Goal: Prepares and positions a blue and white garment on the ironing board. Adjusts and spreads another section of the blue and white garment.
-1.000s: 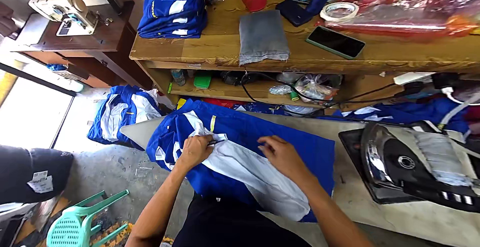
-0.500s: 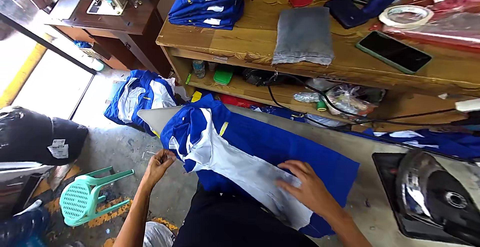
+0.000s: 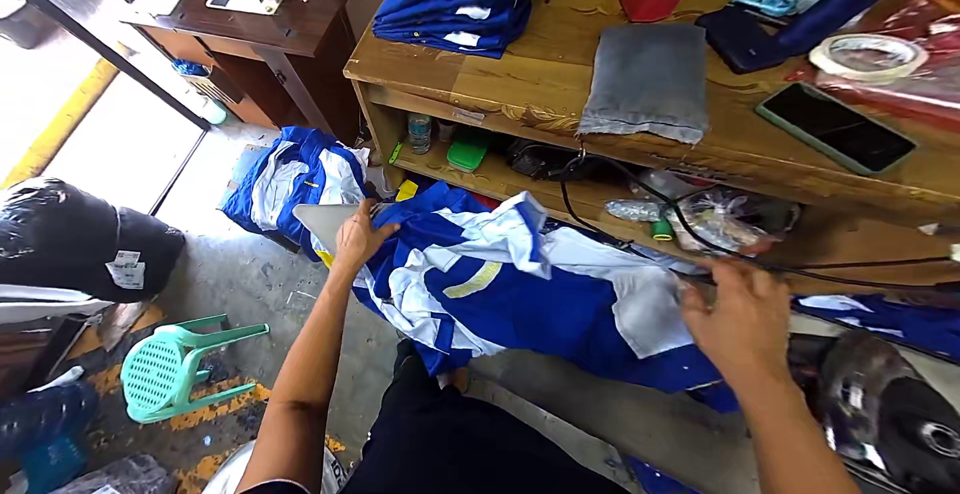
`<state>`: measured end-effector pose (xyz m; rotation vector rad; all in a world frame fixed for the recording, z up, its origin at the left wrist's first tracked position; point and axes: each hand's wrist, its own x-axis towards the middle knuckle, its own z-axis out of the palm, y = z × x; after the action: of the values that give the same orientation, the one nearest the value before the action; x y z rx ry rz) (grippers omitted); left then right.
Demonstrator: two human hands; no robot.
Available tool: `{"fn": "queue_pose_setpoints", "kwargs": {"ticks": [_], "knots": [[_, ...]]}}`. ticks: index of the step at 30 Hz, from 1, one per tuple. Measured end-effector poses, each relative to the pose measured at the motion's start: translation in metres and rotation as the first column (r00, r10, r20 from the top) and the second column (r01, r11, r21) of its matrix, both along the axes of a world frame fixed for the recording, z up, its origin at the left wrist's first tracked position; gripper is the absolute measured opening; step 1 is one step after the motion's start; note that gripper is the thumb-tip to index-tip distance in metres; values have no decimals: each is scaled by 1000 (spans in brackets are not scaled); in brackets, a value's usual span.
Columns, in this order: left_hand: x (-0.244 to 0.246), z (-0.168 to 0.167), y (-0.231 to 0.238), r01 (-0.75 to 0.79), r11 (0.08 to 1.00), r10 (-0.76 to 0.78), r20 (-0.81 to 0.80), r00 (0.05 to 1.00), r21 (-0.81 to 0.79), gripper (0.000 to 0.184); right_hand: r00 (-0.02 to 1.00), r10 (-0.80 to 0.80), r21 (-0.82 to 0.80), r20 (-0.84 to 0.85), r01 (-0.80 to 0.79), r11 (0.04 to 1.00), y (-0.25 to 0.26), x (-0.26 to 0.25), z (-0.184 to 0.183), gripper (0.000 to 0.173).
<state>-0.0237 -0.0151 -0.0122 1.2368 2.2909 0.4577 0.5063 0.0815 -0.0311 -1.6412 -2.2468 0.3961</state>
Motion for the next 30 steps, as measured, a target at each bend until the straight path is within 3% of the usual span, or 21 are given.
{"fn": "queue_pose_setpoints", "kwargs": {"ticks": [3,6,9,11,14,16,18,20,22,23,26,28,30], "knots": [[-28,-20,-26,-57,985,53,-31,998,-162,79,956,275,-86,-101,-283,955,-47,-45,-5,57],[-38,-43,-53,8,973,-7,4,1000,-231,59,876,473,-136,-89,-481,866,-106,-87,-40,69],[-38,-35,-67,98,972,-97,13,995,-213,40,875,463,-119,-142,-480,869,-113,-93,-67,26],[-46,-8,-79,106,987,-103,33,994,-118,35,857,405,-215,-318,-482,850,-91,-76,-45,21],[-59,41,-89,155,988,-156,160,975,19,25,781,254,-289,-571,-481,828,-46,-32,25,24],[-57,65,-83,214,975,-222,231,947,59,22,808,178,-307,-562,-403,862,-19,-16,72,22],[-49,71,-64,247,965,-259,158,953,90,20,913,185,-176,-363,-263,949,15,-23,86,26],[-46,51,-42,237,967,-241,31,970,90,21,976,177,-34,-126,-183,983,46,-49,73,26],[-51,16,-28,166,986,-164,-62,984,28,23,981,195,12,-11,-195,981,50,-87,56,45],[-57,-2,-25,120,993,-120,-90,989,-8,25,969,248,18,-21,-247,969,44,-103,44,50],[-65,-34,-34,1,998,-8,-115,993,-57,35,901,402,-98,-161,-420,902,-3,-136,-6,44],[-63,-38,-45,-78,997,76,-113,991,-21,50,889,407,-193,-212,-446,874,-34,-142,-35,50],[-52,-31,-52,-127,987,140,-143,980,96,65,901,342,-185,-269,-397,899,-52,-141,-49,56]]}}
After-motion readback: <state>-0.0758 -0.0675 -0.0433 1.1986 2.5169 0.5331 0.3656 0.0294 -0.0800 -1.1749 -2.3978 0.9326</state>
